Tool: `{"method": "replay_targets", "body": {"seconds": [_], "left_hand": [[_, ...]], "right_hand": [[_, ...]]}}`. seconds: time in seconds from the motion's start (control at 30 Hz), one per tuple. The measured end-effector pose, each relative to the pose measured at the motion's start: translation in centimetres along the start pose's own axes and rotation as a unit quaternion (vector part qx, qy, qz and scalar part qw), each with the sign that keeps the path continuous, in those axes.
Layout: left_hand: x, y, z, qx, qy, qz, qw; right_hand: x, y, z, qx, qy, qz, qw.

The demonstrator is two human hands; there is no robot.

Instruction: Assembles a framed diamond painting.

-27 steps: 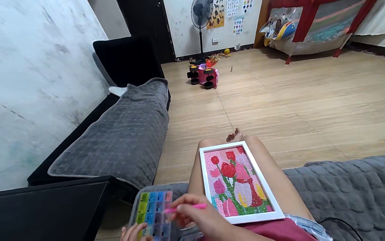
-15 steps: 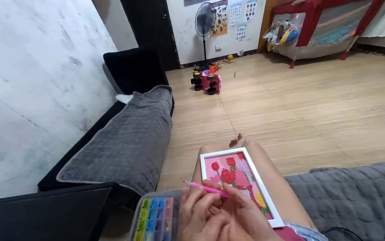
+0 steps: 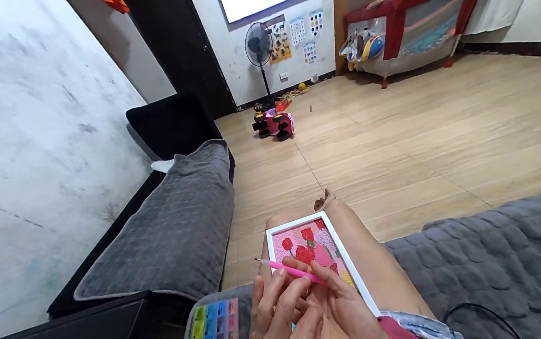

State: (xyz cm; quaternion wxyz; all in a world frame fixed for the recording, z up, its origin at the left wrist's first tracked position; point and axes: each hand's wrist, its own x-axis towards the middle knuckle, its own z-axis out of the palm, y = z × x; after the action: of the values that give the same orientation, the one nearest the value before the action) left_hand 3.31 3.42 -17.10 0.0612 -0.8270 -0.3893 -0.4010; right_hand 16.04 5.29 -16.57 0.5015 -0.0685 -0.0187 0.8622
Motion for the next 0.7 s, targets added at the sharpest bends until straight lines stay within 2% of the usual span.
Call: {"method": "replay_targets", "body": {"seconds": [0.13, 0.2, 0.27, 0.33, 0.37, 0.4, 0.5, 0.57, 0.6, 0.63, 0.7], "left_hand": [[-0.1, -0.2, 0.1, -0.028, 0.010, -0.013, 0.999], [-0.2, -0.2, 0.0, -0.061, 0.038, -0.047, 0.996], [-0.8, -0.2, -0.3, -0.116, 0.085, -0.115, 0.983], [-1.7, -0.3, -0.6, -0.225, 0.132, -0.209, 0.942], [-2.1, -0.3, -0.6, -0.307, 0.157, -0.264, 0.901], [-2.3, -0.3, -0.6, -0.396, 0.178, -0.319, 0.842], [-2.1, 0.3, -0.2, -0.605, 0.208, -0.468, 0.610], [-1.7, 1.0, 0.0, -0.680, 0.203, -0.517, 0.478], [-1.6, 1.3, 0.1, -0.701, 0.203, -0.527, 0.434], [-1.5, 1.4, 0.2, -0.716, 0.205, -0.529, 0.406], [-1.3, 1.7, 0.3, -0.734, 0.207, -0.526, 0.376]], "right_hand": [[0.0, 0.0, -0.1, -0.020, 0.023, -0.007, 1.000], [0.0, 0.0, 0.6, -0.044, 0.055, -0.026, 0.997], [0.2, 0.0, 0.5, -0.043, 0.048, -0.035, 0.997], [0.2, -0.2, -0.3, -0.030, 0.012, -0.029, 0.999], [0.2, -0.2, -0.4, -0.023, 0.009, -0.029, 0.999], [0.1, -0.3, -0.5, -0.021, 0.007, -0.029, 0.999], [0.1, -0.2, -0.3, -0.043, 0.002, -0.037, 0.998], [0.0, 0.0, -0.1, -0.063, -0.009, -0.044, 0.997], [-0.1, 0.1, 0.1, -0.072, -0.014, -0.047, 0.996], [-0.1, 0.1, 0.2, -0.076, -0.016, -0.050, 0.996], [-0.2, 0.0, 0.5, -0.083, -0.019, -0.062, 0.994]]}}
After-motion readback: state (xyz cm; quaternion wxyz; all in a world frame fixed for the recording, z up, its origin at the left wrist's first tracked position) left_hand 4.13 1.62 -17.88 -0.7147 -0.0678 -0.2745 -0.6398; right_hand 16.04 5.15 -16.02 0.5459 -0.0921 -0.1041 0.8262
